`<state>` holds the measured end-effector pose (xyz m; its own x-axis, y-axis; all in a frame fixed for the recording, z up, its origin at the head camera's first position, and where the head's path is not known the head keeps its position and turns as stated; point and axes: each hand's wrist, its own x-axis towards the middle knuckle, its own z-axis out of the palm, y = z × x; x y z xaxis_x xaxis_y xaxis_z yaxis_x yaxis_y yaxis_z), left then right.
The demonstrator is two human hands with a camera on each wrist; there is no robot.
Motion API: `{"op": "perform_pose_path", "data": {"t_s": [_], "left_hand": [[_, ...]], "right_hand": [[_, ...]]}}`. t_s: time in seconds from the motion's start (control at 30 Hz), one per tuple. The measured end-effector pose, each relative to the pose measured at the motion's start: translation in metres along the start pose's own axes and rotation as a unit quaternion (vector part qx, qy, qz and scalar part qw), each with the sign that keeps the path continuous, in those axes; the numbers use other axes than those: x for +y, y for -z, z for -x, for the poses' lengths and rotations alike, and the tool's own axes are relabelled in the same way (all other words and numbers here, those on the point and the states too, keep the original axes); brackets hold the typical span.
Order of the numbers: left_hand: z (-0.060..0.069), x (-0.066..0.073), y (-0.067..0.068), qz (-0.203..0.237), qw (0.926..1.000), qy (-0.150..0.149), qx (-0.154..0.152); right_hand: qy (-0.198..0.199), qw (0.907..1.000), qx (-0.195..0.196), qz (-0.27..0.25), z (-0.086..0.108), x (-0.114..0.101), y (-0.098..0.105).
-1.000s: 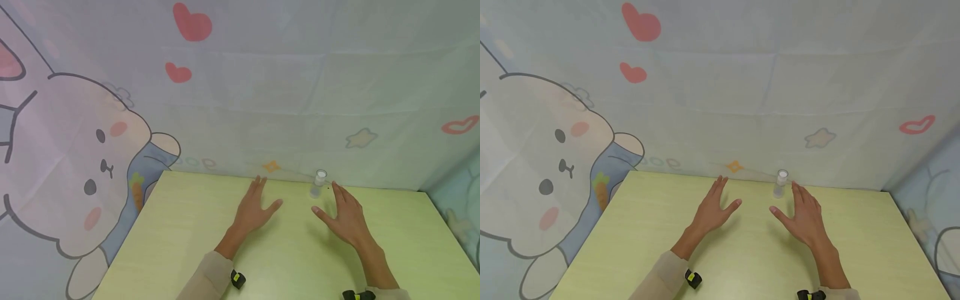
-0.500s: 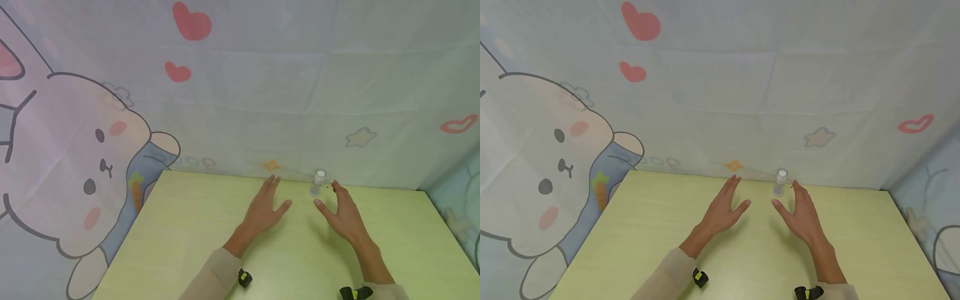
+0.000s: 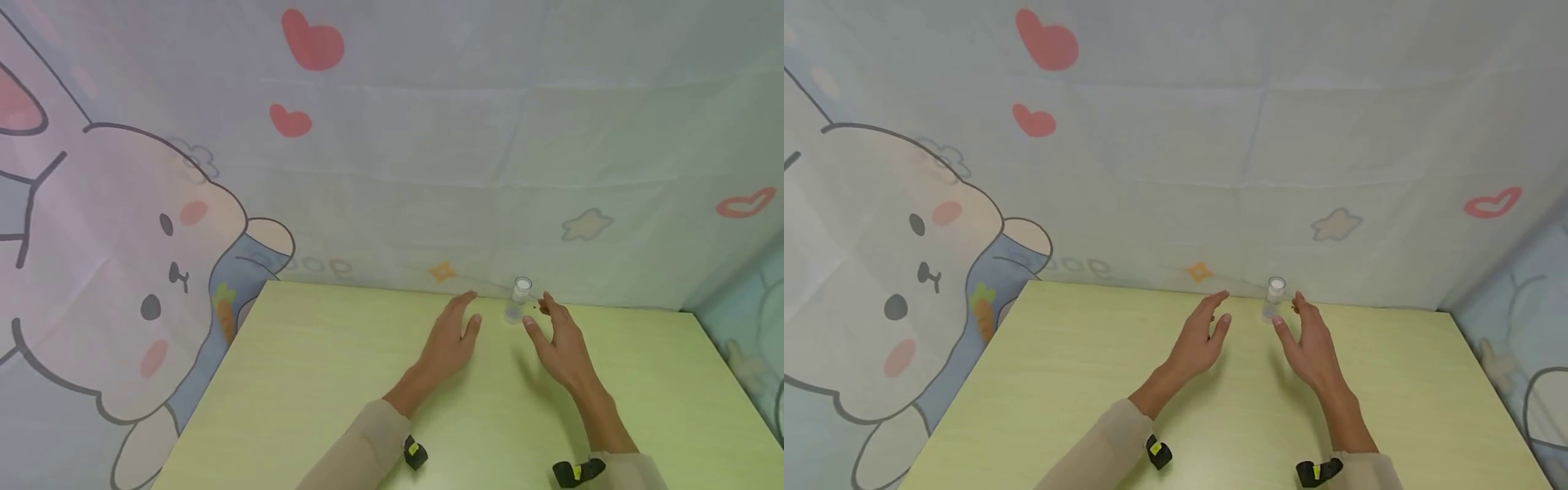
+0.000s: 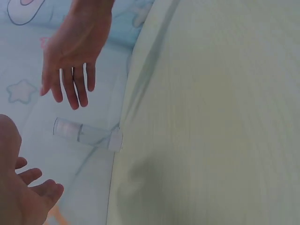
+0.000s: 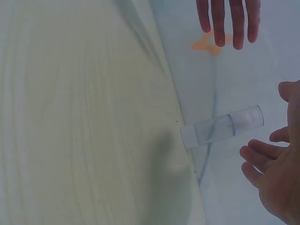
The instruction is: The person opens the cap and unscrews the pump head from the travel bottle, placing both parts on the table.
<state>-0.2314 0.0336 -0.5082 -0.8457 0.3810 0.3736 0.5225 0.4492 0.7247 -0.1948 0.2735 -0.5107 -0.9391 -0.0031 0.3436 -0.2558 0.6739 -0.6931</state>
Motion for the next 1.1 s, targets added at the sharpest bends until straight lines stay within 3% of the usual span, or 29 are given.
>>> {"op": "perform_pose_path", "data": {"t_s": [0.1,0.2,0.37,0.67,1.1], "left_hand": [[-0.005,0.006,-0.006,0.068,0.9976,0.014,-0.005],[-0.008,0.009,-0.012,0.102,0.9936,0.042,-0.021],[-0.014,0.013,-0.019,0.116,0.9901,0.071,-0.035],[-0.023,0.015,-0.025,0.122,0.9887,0.082,-0.028],[-0.032,0.013,-0.044,0.165,0.9797,0.109,-0.034]], "right_hand": [[0.005,0.9999,0.006,-0.01,-0.001,0.004,-0.001],[0.008,0.9997,0.012,-0.018,-0.002,0.008,-0.003],[0.007,0.999,0.02,-0.04,-0.007,0.014,-0.005],[-0.01,0.9978,0.009,-0.066,-0.012,0.019,-0.007],[-0.053,0.9926,-0.008,-0.109,-0.016,0.015,-0.007]]}}
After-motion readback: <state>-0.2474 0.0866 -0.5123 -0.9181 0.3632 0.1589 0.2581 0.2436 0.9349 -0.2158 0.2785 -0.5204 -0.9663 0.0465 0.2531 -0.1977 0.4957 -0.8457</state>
